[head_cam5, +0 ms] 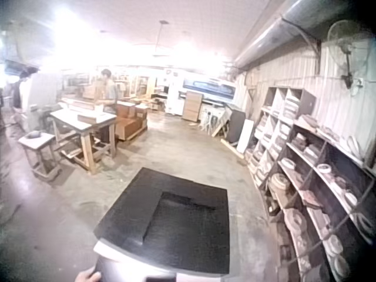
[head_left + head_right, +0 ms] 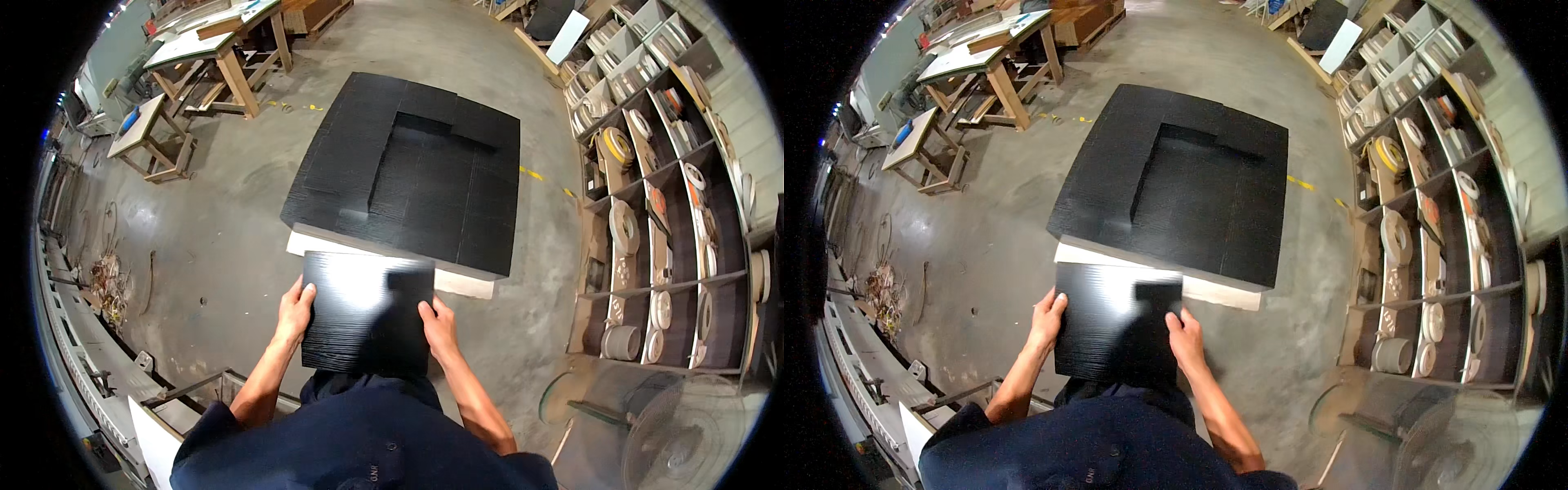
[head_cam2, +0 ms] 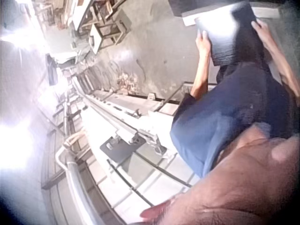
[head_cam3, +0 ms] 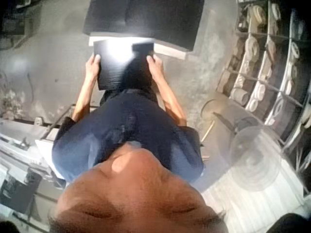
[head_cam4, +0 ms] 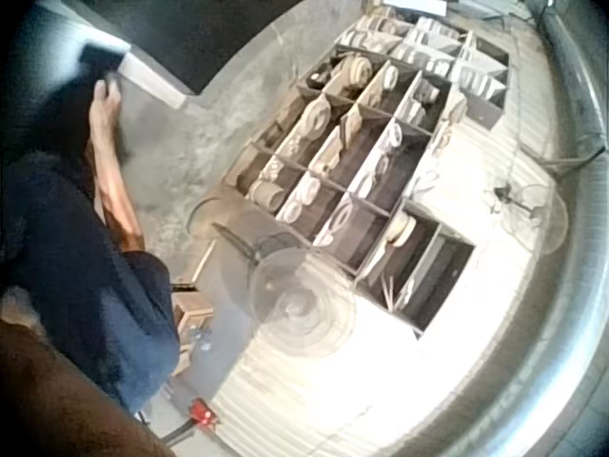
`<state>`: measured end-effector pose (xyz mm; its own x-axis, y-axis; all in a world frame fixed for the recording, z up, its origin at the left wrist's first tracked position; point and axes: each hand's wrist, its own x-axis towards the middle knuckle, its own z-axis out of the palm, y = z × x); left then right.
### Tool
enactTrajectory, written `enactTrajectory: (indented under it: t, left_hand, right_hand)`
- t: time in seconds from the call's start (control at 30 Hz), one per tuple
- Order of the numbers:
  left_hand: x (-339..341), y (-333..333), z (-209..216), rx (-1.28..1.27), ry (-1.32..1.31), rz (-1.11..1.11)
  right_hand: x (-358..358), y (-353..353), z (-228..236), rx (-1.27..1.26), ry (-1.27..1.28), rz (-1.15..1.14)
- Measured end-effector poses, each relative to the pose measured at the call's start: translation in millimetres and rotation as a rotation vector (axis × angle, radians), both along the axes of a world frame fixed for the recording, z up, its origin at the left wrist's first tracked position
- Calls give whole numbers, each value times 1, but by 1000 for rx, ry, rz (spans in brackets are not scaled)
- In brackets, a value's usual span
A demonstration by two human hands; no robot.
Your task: The person organizes several black wood panels by picking them up from a stack and placing them into a square formation on a wooden pallet, then moves a few panels around to fit them together.
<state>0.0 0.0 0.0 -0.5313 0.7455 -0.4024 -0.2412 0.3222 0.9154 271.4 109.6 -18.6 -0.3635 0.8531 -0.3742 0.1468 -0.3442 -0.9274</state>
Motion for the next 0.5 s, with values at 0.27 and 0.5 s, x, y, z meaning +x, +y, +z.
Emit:
enactTrajectory:
  t: [0.27,0.5]
  left_hand:
    - [104,143,-40,-170,8,-114]
    - [185,249,-47,-134,-90,-213]
  right_hand:
    - [122,101,2,-56,-216,-118]
    - [189,188,26,-112,-150,-319]
